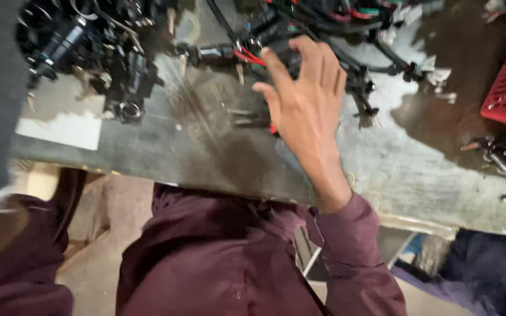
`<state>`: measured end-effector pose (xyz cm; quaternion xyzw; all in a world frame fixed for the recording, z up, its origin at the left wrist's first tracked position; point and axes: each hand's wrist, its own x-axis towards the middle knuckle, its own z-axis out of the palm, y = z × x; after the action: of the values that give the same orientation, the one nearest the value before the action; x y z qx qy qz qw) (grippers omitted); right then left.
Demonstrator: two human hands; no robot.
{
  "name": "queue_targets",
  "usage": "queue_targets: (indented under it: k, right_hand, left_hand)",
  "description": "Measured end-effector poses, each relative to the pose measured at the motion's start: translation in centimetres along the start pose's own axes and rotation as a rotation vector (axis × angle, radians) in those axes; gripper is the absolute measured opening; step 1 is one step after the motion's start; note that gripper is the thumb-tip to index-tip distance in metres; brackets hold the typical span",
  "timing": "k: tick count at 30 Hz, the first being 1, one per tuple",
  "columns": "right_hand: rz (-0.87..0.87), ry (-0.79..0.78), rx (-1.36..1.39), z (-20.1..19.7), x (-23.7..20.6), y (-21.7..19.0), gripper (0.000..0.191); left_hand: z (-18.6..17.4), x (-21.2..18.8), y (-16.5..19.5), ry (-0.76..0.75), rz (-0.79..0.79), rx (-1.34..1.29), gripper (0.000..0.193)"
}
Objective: The person works at a bench covered with black cable assemblies, stripping the outer insulation from the end of a cable and separating the inner red, green and black wires by hand. They use red-handled pliers to cut and trim the wire ends and fit the prepared cable end into a black connector body, repeating the preparation on the cable.
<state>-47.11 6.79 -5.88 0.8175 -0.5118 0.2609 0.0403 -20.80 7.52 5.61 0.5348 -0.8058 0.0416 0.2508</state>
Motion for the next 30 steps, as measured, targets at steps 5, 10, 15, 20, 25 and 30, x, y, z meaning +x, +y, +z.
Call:
queue_targets:
  k: [5,10,15,20,25,30]
  right_hand:
    - [-0.054,0.077,0.097,-2.2,3.1,-1.0,0.025]
    - [-0.033,0.082,0.366,-5.8,-1.5,-2.0,0.035]
    - [0.093,0.041,0.322,-4.0,-3.2,-2.2,0.038]
    - [0.207,0.115,0.252,-3.0,-4.1,-4.0,0.037]
    - [0.724,0.185,0.860,-1.6,-5.5,-6.3,0.022]
    - [0.900,0.177,1.438,-3.3,-4.3,-3.9,0.017]
  left_hand:
    - [2.9,-0.5,-1.0,-0.049,0.100,-0.289,0.054]
    - [5.8,-0.3,2.9,-0.315,-0.003,-0.869,0.072]
    - [9.7,-2.9,3.2,-0.581,-0.224,-1.063,0.045]
    - [8.9,-5.1,1.9,-0.536,-0.287,-1.009,0.044]
    - [6.1,-6.1,3.7,-0.554,-0.407,-1.235,0.024]
    - [8.4,-6.7,7.2,-0.630,-0.431,-1.405,0.026]
